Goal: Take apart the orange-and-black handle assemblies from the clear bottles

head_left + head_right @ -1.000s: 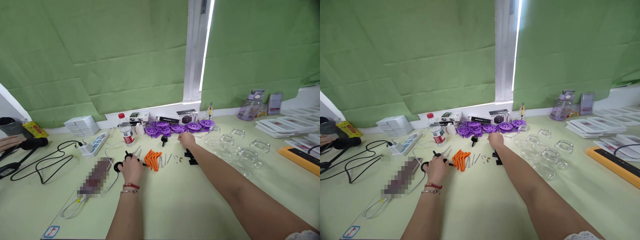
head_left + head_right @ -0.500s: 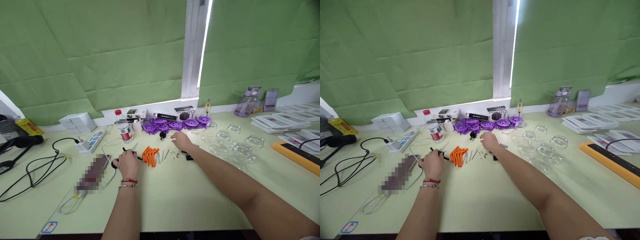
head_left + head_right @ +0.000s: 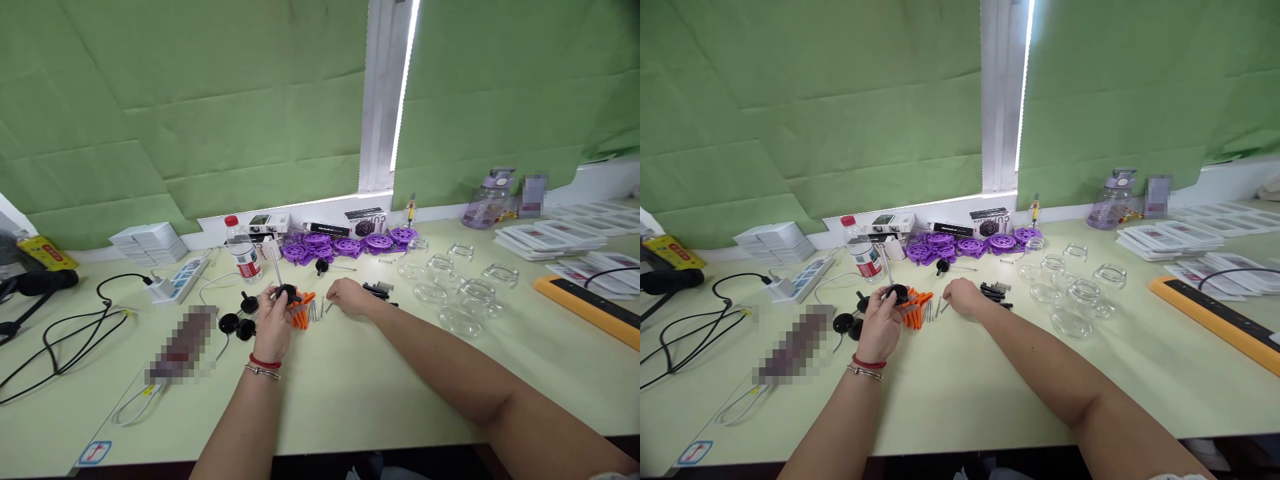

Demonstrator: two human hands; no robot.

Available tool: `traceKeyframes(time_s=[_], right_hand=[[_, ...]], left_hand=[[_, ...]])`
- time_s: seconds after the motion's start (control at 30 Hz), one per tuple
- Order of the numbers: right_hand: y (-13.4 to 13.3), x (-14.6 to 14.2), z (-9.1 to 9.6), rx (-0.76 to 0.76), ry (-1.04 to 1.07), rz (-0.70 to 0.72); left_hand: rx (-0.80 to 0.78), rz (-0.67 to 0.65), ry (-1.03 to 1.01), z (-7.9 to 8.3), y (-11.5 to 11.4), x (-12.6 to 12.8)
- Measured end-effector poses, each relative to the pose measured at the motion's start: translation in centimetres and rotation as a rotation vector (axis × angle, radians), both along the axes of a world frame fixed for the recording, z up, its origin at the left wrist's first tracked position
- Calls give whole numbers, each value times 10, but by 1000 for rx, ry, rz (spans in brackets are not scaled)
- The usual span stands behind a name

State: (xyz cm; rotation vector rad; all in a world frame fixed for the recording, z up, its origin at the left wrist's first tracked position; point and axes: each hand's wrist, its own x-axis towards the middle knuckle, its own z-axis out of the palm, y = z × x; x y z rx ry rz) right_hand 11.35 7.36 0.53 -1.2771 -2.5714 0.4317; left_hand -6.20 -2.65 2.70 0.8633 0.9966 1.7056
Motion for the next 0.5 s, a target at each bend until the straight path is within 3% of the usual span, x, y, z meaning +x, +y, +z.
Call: traceKeyframes(time_s=[0.3, 0.5], right_hand=[[-1, 2, 5, 105, -68, 252], [-4, -1, 3, 267, -185, 392]], left_hand=[[-87, -62, -201, 0, 1, -8], [-87, -94, -235, 0, 2, -7]])
